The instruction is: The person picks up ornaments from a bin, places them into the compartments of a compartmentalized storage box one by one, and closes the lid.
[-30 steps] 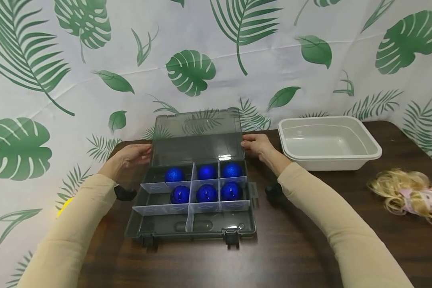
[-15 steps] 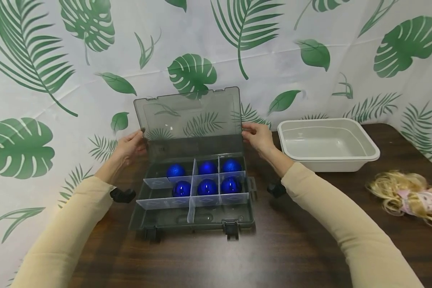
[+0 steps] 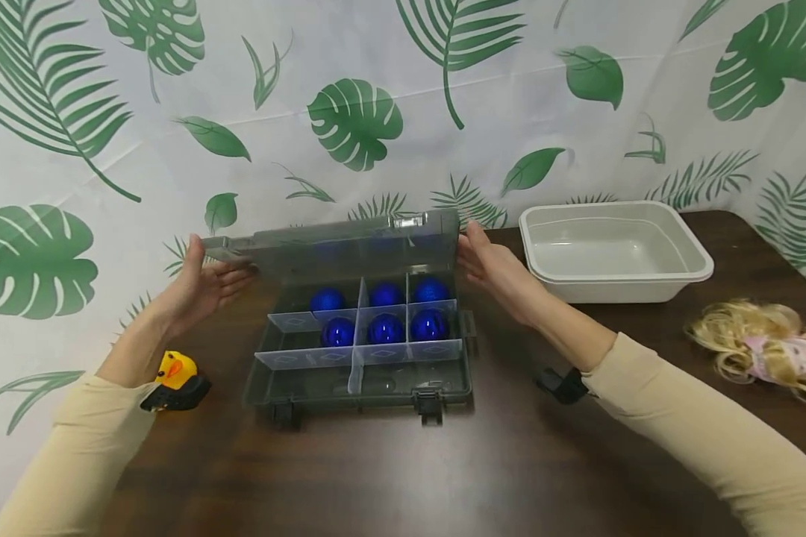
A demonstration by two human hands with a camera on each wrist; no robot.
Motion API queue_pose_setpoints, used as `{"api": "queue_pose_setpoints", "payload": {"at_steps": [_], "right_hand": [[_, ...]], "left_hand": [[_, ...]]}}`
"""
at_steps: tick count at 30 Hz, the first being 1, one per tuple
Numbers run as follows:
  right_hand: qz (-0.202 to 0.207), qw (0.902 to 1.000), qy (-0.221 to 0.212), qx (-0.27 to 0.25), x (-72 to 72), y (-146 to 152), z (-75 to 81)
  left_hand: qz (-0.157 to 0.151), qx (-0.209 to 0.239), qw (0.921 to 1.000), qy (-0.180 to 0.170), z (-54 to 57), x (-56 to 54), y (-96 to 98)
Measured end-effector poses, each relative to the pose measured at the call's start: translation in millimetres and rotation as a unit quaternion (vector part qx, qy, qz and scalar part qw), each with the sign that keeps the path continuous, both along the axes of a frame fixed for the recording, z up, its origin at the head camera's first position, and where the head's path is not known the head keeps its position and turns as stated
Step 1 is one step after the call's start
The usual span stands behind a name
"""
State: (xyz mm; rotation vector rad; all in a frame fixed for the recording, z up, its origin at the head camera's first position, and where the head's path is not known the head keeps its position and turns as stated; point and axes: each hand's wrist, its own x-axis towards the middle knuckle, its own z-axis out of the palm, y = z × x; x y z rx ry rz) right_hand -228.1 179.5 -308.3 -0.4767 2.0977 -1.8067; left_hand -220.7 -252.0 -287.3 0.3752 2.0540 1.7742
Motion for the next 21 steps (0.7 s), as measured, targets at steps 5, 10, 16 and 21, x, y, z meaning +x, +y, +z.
{"api": "queue_pose_setpoints", "payload": {"at_steps": [5, 10, 16, 21], "right_hand": [[0.028, 0.9978, 0.017, 0.057, 27.2, 9, -14.7], [0.038, 0.9821, 0.083, 0.165, 42.1, 15, -39.1], [0.048, 0.9598, 0.122, 0.248, 47.3, 22, -61.9], [0.043, 0.9563, 0.128, 0.259, 46.7, 25, -70.6]], "left_hand": [[-0.047, -0.003, 0.9982, 0.038, -26.4, 25.2, -13.7], [-0.048, -0.082, 0.9923, 0.079, -58.4, 45.9, -32.3], [-0.045, -0.143, 0.9815, 0.119, -90.7, 53.7, -30.8], [-0.041, -0.178, 0.975, 0.126, -101.1, 55.7, -23.3]]}}
